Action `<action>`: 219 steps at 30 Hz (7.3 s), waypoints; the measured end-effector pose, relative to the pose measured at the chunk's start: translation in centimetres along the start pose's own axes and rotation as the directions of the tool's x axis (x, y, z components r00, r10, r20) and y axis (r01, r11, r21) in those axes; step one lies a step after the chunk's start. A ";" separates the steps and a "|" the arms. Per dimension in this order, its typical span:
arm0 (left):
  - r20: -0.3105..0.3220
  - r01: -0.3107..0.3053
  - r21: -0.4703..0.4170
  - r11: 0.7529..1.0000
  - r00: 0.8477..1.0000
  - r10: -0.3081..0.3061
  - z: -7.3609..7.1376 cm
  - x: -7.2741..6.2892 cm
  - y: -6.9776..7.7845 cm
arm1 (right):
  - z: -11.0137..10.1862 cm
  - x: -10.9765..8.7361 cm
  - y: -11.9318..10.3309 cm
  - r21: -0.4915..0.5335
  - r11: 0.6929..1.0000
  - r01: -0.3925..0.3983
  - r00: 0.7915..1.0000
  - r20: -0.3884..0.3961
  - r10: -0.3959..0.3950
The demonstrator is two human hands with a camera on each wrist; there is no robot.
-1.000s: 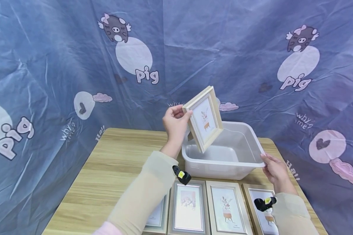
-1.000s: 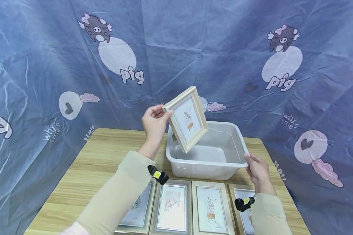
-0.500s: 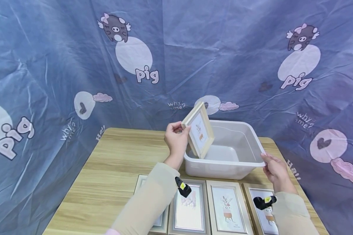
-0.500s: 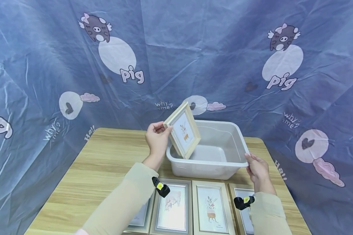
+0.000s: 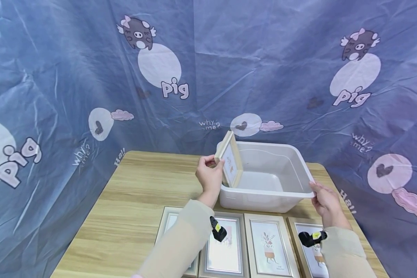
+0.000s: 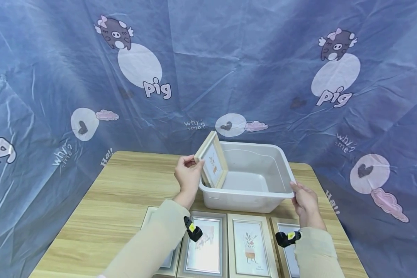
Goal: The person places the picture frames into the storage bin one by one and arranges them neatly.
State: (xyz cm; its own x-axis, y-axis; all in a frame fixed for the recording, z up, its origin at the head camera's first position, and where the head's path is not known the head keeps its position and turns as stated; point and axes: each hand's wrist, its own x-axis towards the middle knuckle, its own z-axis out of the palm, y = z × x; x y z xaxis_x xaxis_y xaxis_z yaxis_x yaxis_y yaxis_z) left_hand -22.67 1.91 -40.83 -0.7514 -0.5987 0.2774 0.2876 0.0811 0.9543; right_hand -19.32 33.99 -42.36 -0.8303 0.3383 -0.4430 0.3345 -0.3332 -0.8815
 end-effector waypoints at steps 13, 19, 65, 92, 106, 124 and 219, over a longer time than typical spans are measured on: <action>0.013 -0.062 0.123 0.990 0.998 0.061 0.1 -1.0 -1.7 | 0.2 0.1 -0.2 0.076 0.997 -0.025 1.000 -0.003 0.025; 0.034 -0.098 0.146 0.984 0.995 0.094 0.0 -1.6 -2.4 | 0.2 0.1 -0.1 0.090 0.996 -0.023 1.000 -0.013 0.024; -0.056 -0.144 0.195 0.970 0.986 0.157 0.3 -4.6 -4.4 | -0.1 0.2 -0.1 0.138 0.990 -0.014 0.999 0.034 0.009; 0.177 -0.259 0.066 0.964 0.953 0.244 -2.2 -2.5 -5.4 | -0.1 -0.1 0.0 0.142 0.989 -0.035 0.999 0.041 0.029; 0.610 -0.186 0.104 0.977 0.788 0.085 -8.0 3.1 -6.8 | -0.2 0.3 0.1 0.127 0.991 -0.044 0.998 0.051 0.038; 0.746 -0.110 0.413 0.904 0.610 -0.266 -17.6 7.5 -10.3 | 0.0 0.0 -0.1 0.133 0.990 -0.054 0.998 0.048 0.048; 0.863 0.360 0.299 0.884 0.293 -0.412 -23.5 13.7 -7.5 | 0.0 -0.1 0.0 0.102 0.994 -0.038 0.999 0.042 0.033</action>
State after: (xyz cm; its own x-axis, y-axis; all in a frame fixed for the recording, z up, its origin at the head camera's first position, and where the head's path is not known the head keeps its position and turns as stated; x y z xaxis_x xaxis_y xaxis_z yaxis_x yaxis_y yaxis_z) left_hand -21.19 -25.62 -46.77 -0.8508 0.4792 -0.2156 -0.1941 0.0946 0.9764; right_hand -19.20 33.98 -42.27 -0.8368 0.2893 -0.4648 0.3183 -0.4338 -0.8429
